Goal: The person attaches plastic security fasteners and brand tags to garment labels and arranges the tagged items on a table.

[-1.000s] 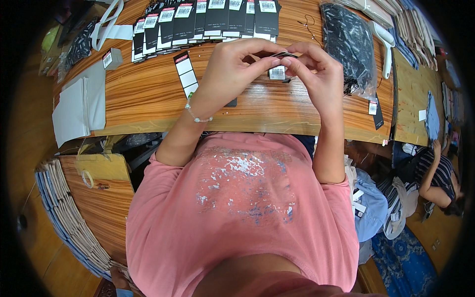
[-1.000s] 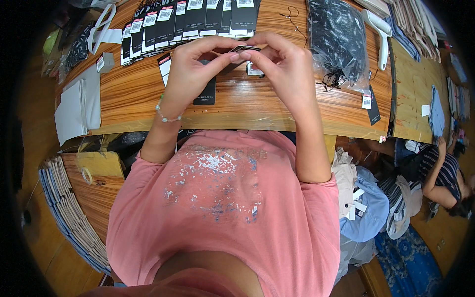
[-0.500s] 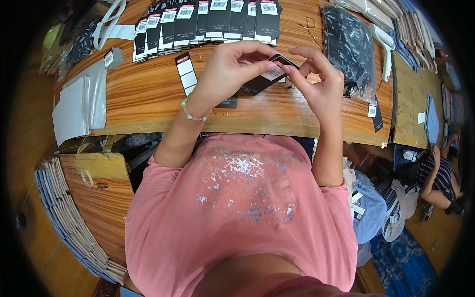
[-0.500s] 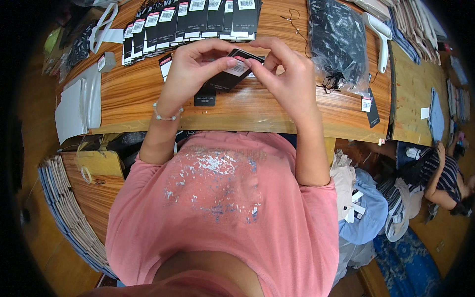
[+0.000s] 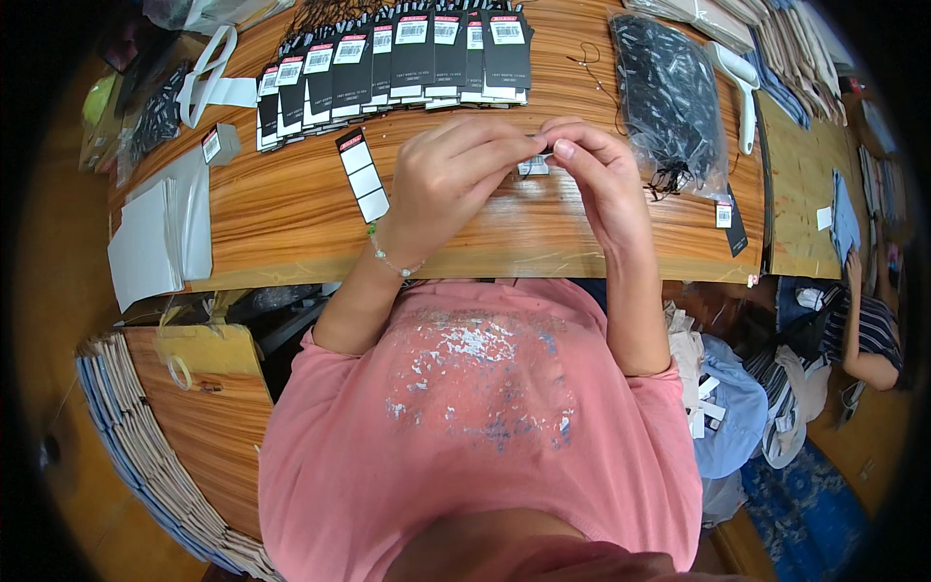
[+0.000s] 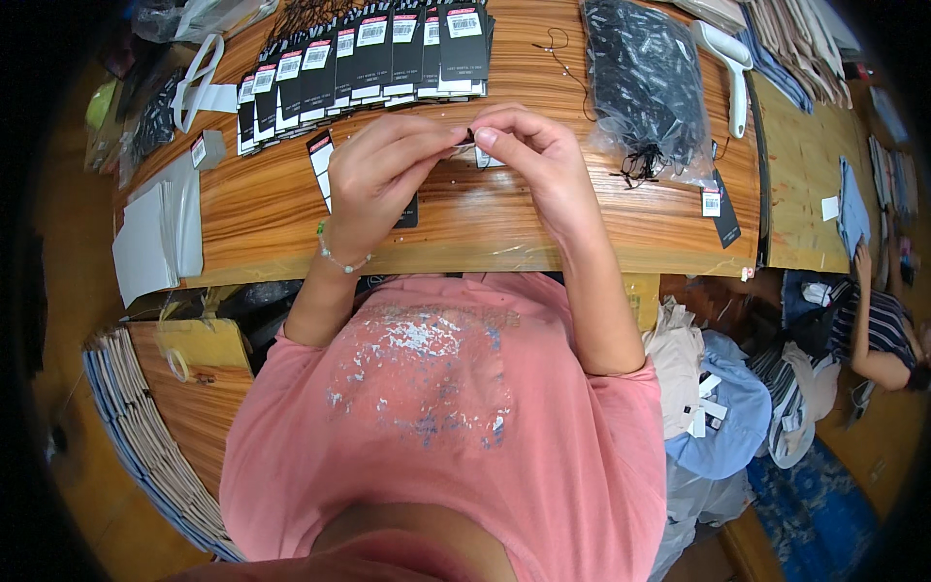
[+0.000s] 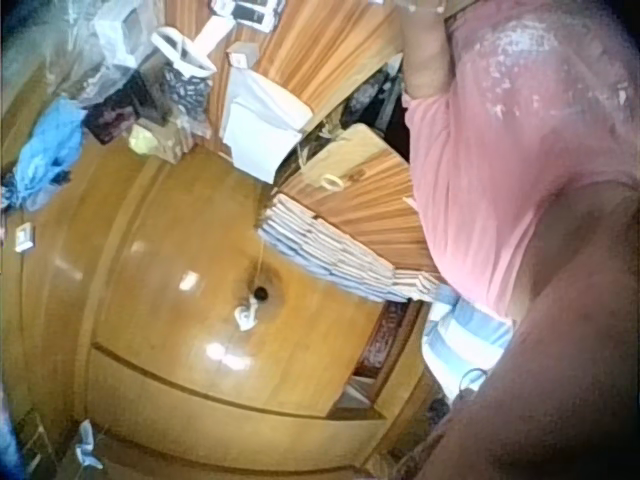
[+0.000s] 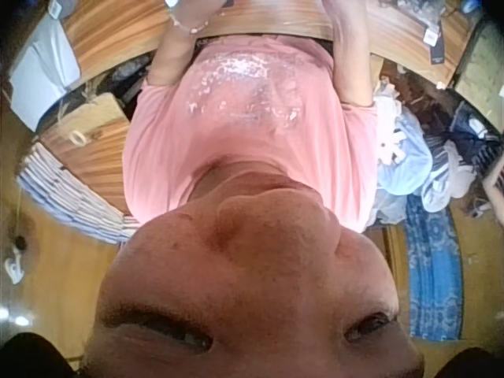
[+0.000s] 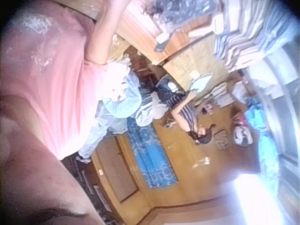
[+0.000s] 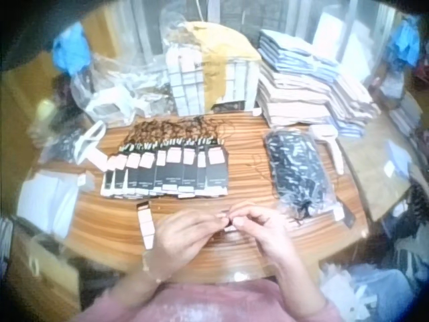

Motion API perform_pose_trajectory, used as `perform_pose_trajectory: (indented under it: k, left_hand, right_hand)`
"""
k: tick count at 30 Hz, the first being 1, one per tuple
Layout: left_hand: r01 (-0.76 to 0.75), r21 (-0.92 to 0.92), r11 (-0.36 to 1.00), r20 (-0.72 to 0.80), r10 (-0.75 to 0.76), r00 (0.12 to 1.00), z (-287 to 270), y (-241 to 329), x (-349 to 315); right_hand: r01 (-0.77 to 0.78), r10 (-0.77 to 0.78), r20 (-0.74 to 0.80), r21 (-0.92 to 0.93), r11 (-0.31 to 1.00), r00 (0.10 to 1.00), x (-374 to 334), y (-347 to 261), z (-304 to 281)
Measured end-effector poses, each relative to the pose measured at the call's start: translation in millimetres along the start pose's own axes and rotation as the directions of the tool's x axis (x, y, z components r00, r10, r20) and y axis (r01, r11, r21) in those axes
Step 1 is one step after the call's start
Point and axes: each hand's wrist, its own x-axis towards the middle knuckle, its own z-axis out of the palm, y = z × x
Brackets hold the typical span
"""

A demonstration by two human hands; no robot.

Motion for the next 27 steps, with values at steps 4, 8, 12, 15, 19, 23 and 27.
perform_pose_trajectory:
  k: [4, 8, 12, 15, 19, 23, 27]
  left_hand:
    - [-0.13, 0.007, 0.991, 0.027, 0.13, 0.991, -6, -6, -2]
    - [-0.14, -0.08, 0.987, 0.113, 0.148, 0.983, -11, -5, -1]
    - [0.017, -0.216, 0.976, 0.196, 0.027, 0.98, -9, -5, -7]
    - [0.198, -0.249, 0.948, 0.214, -0.145, 0.966, -2, -6, -18]
    - [0.489, -0.477, 0.731, 0.243, -0.425, 0.872, 11, 0, -26]
    - [0.524, -0.475, 0.707, 0.334, -0.406, 0.851, 12, -8, -29]
    - [0.572, -0.467, 0.674, 0.414, -0.405, 0.815, 4, -9, -33]
  right_hand:
    - [-0.066, 0.06, 0.168, 0.029, 0.997, 0.984, 2, 2, -8]
    - [-0.067, 0.064, 0.18, 0.012, 0.998, 0.982, 1, 7, -9]
    - [0.195, -0.183, -0.156, 0.061, 0.979, 0.971, 8, -3, -6]
    - [0.307, -0.26, -0.201, 0.261, 0.915, 0.944, 8, -12, -11]
    - [0.404, -0.367, -0.178, 0.266, 0.875, 0.913, 5, -15, -8]
    - [0.463, -0.431, -0.178, 0.231, 0.855, 0.885, 0, -17, 1]
    - [0.399, -0.385, -0.108, 0.172, 0.901, 0.917, -11, -18, 13]
